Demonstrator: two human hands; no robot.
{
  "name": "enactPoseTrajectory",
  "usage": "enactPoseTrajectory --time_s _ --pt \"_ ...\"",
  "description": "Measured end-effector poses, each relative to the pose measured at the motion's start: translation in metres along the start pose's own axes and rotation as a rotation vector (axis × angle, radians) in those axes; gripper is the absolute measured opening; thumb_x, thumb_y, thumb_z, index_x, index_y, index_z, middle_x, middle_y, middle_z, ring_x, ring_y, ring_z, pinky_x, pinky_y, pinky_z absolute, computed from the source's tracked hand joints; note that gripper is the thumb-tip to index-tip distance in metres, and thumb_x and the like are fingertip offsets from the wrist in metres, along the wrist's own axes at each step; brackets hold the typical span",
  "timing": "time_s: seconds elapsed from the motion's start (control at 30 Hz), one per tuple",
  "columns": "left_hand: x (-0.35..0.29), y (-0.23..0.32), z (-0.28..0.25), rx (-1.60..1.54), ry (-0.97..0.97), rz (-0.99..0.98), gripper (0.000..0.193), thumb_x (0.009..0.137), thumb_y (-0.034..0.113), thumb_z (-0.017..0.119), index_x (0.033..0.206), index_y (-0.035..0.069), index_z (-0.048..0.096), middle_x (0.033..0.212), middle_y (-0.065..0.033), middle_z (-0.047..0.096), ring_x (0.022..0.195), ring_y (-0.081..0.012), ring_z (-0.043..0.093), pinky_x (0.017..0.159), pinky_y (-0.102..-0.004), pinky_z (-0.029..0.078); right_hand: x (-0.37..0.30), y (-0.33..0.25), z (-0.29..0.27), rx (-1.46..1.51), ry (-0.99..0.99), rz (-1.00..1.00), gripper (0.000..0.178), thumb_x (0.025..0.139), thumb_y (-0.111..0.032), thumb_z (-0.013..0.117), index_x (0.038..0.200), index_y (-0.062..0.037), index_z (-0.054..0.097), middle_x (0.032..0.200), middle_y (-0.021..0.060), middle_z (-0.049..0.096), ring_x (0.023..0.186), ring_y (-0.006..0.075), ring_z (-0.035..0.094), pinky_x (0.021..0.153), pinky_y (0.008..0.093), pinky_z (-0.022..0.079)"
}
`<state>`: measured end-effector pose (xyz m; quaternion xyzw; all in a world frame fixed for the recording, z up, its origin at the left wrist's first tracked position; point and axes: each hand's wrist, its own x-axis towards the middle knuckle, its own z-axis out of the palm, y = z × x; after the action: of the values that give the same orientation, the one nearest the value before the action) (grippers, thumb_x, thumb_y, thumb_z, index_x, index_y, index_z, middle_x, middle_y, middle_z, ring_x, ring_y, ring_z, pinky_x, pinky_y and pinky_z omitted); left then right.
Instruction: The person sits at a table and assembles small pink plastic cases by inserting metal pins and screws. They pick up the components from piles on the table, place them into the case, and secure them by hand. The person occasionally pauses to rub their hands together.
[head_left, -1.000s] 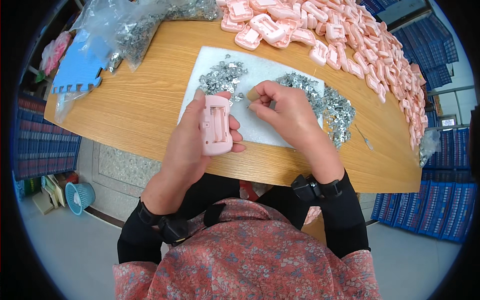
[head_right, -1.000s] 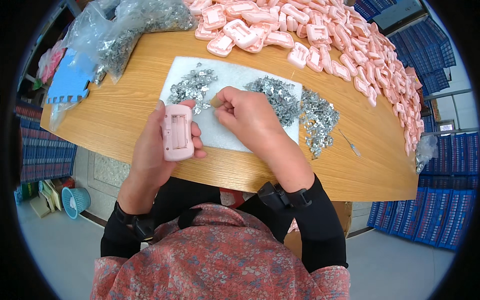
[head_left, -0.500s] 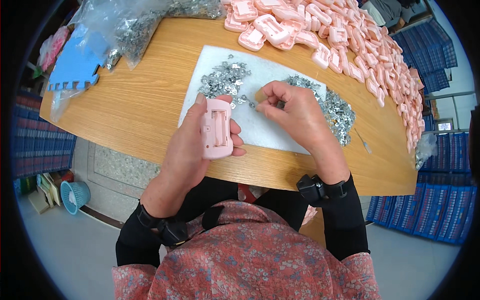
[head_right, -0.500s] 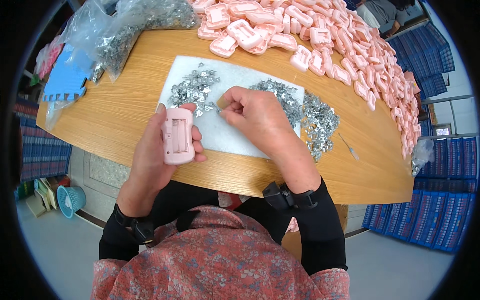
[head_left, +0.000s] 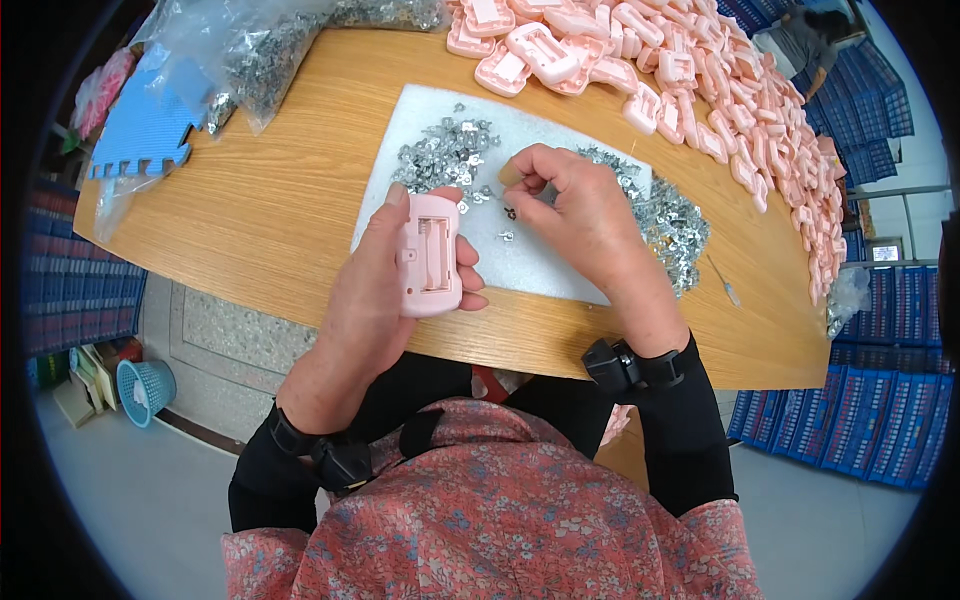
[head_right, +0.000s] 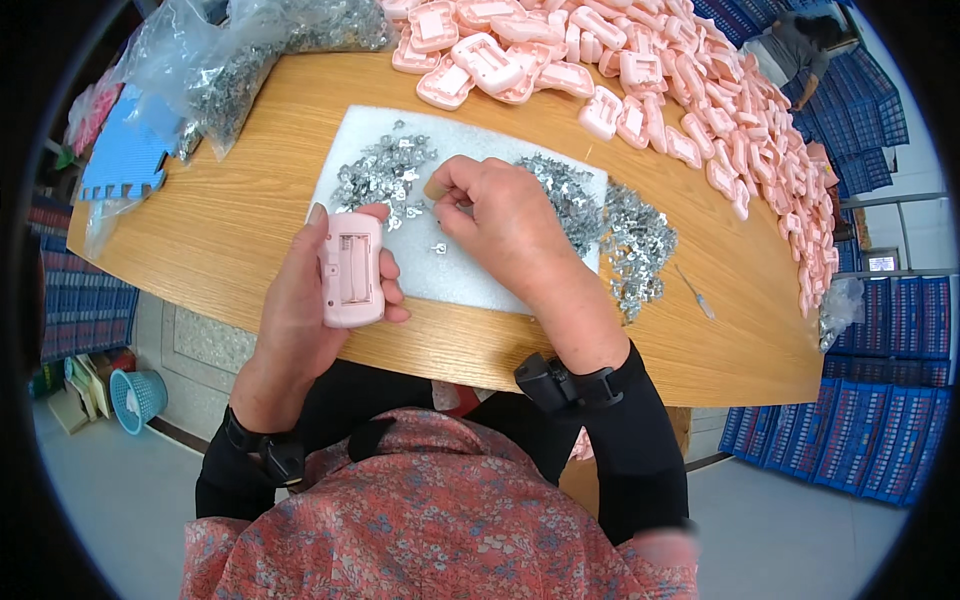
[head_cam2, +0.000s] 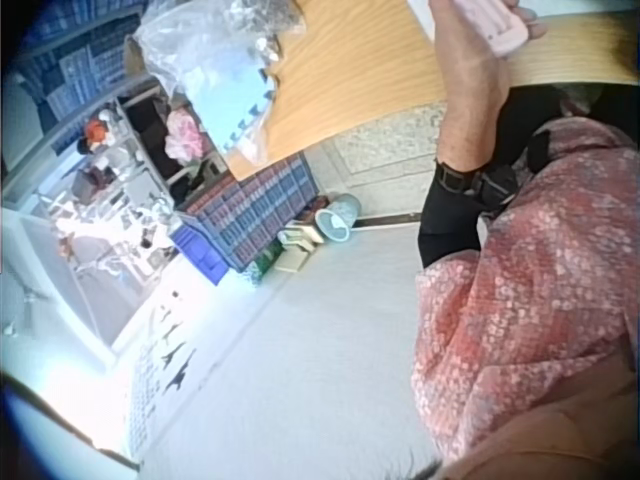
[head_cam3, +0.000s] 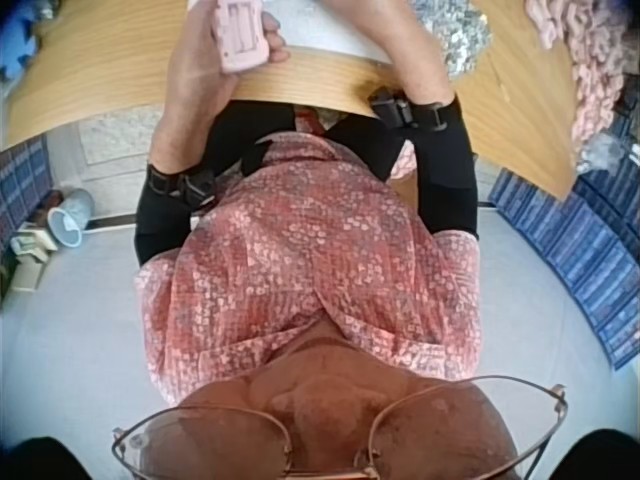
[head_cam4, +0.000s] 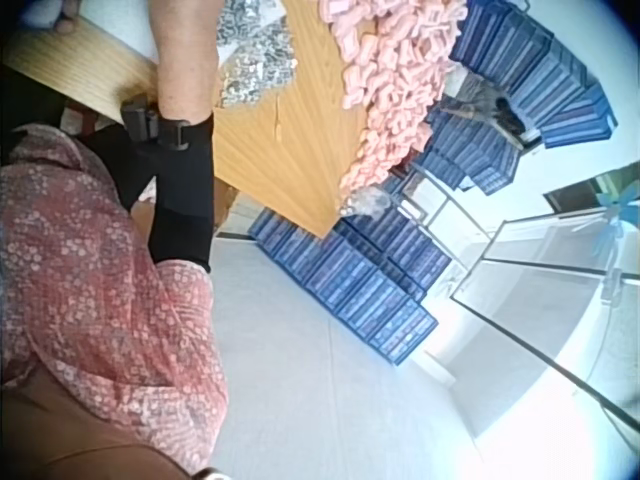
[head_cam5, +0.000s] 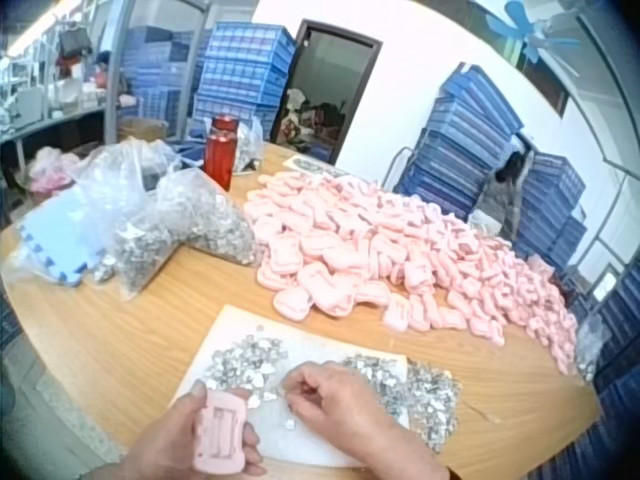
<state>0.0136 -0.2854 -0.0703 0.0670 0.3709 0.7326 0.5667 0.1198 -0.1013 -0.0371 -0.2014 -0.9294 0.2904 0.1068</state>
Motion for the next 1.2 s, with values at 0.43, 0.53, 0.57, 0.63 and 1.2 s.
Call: enactPoseTrajectory --time_s 0.43,0.53,0.57,0.63,1.2 --pt "0.000 -0.002 0.000 0.009 0.011 0.000 0.061 0.105 0.053 0.032 0.135 0.002 0.050 0.087 -0.0106 0.065 0.075 -0.0214 0.068 0.069 -0.0386 0.059 -0.018 -0.001 -0.004 -0.229 0.021 -0.135 0.017 0.078 -0.009 0.075 0.092 -0.0067 0.066 0.083 0.0079 0.067 0.086 0.0270 0.062 0.083 0.0382 0.046" --pt "0.000 -0.002 0.001 0.018 0.013 0.004 0.061 0.105 0.052 0.032 0.134 0.002 0.051 0.087 -0.0107 0.065 0.075 -0.0216 0.067 0.069 -0.0385 0.059 -0.019 0.003 0.005 -0.197 0.038 -0.109 0.017 0.077 -0.009 0.075 0.091 -0.0072 0.065 0.084 0.0073 0.067 0.089 0.0271 0.061 0.086 0.0387 0.044" --pt "0.001 -0.002 0.000 0.014 0.003 0.005 0.061 0.106 0.052 0.030 0.135 0.002 0.049 0.088 -0.0111 0.065 0.075 -0.0219 0.068 0.069 -0.0387 0.059 -0.018 0.002 0.005 -0.186 0.044 -0.104 0.017 0.077 -0.008 0.075 0.091 -0.0070 0.065 0.084 0.0073 0.067 0.089 0.0272 0.061 0.086 0.0388 0.044" --pt "0.001 -0.002 -0.002 0.006 -0.015 0.007 0.061 0.107 0.050 0.027 0.137 0.002 0.047 0.089 -0.0117 0.067 0.075 -0.0225 0.068 0.068 -0.0391 0.059 -0.018 0.002 0.006 -0.160 0.054 -0.094 0.017 0.077 -0.008 0.075 0.091 -0.0067 0.065 0.084 0.0072 0.067 0.088 0.0274 0.061 0.086 0.0390 0.044" --pt "-0.002 0.008 0.021 0.072 0.005 -0.064 0.050 0.096 0.021 0.061 0.141 0.004 0.045 0.096 -0.0092 0.066 0.081 -0.0183 0.068 0.073 -0.0368 0.060 -0.031 -0.015 0.000 0.154 0.230 -0.139 0.020 0.080 -0.005 0.072 0.095 -0.0059 0.059 0.081 0.0073 0.066 0.083 0.0275 0.064 0.078 0.0407 0.048"
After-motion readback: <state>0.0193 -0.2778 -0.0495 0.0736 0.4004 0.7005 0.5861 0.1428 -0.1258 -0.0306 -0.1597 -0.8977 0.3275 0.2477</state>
